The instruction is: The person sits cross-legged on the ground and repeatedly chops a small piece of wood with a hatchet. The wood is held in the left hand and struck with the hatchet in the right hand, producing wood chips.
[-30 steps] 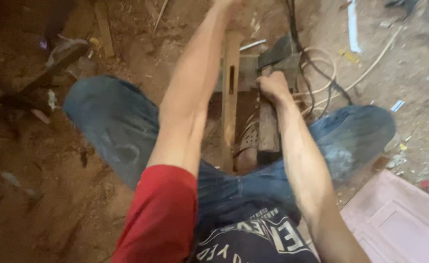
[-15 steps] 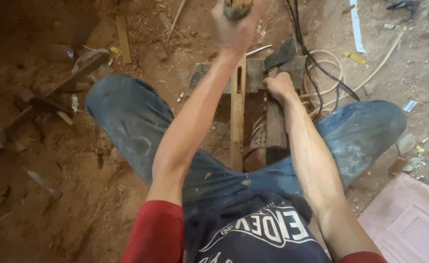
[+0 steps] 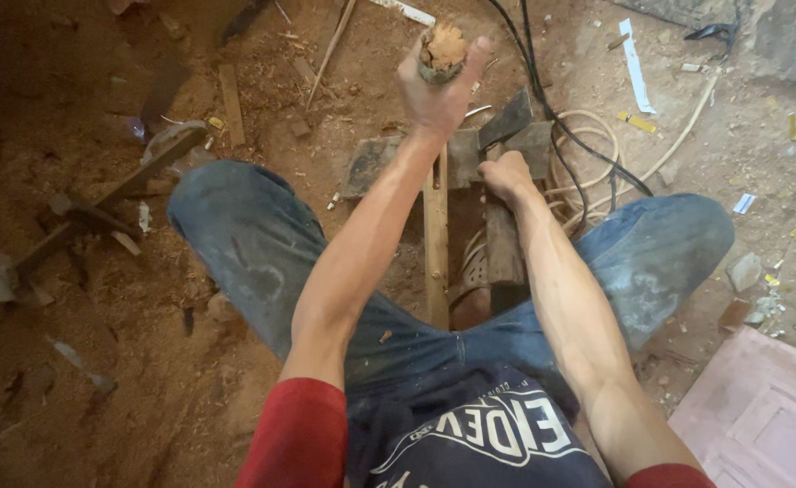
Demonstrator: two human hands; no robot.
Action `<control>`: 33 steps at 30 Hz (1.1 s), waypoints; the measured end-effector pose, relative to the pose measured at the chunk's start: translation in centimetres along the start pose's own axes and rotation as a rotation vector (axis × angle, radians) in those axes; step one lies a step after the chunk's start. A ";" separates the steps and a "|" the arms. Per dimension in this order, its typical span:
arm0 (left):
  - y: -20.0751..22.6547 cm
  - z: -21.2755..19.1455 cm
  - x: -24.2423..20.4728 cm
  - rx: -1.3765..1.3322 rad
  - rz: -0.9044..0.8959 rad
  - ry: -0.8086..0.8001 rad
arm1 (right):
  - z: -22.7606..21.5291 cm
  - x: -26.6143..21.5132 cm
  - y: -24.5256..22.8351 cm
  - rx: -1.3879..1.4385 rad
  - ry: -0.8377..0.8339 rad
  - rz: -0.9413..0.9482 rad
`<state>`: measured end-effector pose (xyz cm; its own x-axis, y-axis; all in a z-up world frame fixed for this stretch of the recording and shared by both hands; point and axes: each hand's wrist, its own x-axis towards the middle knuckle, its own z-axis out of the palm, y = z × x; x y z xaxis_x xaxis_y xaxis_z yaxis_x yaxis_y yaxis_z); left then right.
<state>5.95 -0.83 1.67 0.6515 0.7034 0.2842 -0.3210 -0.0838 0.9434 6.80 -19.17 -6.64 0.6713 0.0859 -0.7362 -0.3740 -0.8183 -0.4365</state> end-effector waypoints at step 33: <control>0.2 -2.2 -2.5 -0.096 -0.230 -0.167 | -22.0 -35.8 -12.0 0.522 0.219 -1.077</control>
<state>2.78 -1.03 0.77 0.8160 0.5700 0.0964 -0.2102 0.1372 0.9680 1.37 -24.93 36.36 0.8720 0.4414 0.2118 0.2622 -0.0557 -0.9634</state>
